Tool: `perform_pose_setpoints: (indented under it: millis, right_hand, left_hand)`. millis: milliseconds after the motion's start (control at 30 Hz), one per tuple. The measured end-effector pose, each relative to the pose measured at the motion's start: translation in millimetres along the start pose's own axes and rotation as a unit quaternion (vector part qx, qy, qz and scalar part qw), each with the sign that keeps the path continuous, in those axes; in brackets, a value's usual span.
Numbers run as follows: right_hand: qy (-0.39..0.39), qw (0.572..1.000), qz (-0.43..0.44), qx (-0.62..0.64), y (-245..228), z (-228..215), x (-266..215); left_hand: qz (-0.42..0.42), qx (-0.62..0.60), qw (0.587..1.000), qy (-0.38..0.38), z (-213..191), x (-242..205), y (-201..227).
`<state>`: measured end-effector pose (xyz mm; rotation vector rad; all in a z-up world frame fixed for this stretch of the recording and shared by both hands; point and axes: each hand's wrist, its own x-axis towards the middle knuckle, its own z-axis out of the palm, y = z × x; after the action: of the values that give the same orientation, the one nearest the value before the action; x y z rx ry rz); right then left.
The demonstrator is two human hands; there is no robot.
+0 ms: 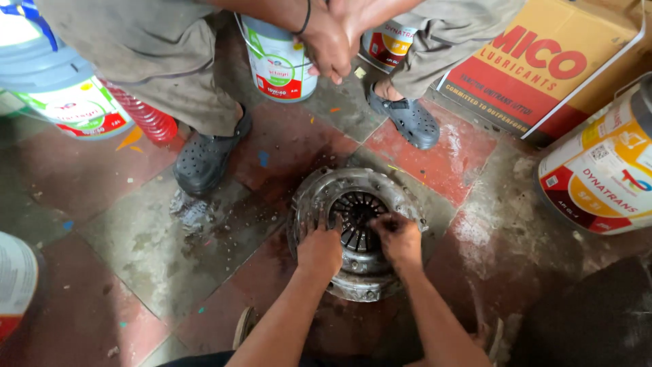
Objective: Cleaning and inspecting a vehicle clutch plate assembly.
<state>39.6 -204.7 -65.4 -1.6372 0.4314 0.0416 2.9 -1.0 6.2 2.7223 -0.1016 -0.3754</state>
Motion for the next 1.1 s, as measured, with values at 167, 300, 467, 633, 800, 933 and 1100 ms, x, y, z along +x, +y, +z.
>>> perform_pose_setpoints:
  millis: [167,300,467,633,800,933,1100]
  right_hand:
    - [-0.064,0.878,-0.332,-0.339,-19,-22,-28]
    - [0.054,0.853,-0.377,-0.356,-44,2,-63]
    - [-0.041,0.91,-0.299,-0.283,-25,-14,-30]
    - [-0.027,0.842,-0.405,-0.356,-25,-11,-42]
    - [-0.107,0.932,-0.089,-0.336,-51,-17,-45]
    - [0.028,0.786,-0.489,-0.377,-5,-11,-37]
    - [-0.012,0.957,-0.066,-0.282,-29,-9,-39]
  left_hand:
    - [0.007,-0.006,1.0,0.028,-11,-2,13]
    - [-0.002,-0.098,0.994,-0.047,-40,-20,26]
    - [-0.016,-0.053,0.998,-0.038,-44,-34,33]
    - [-0.054,-0.048,0.997,0.015,6,-35,33]
    - [0.158,-0.002,0.98,0.116,12,-26,21]
    - [0.198,-0.049,0.972,0.114,12,-13,13]
    - [0.187,-0.078,0.977,0.062,9,-8,9]
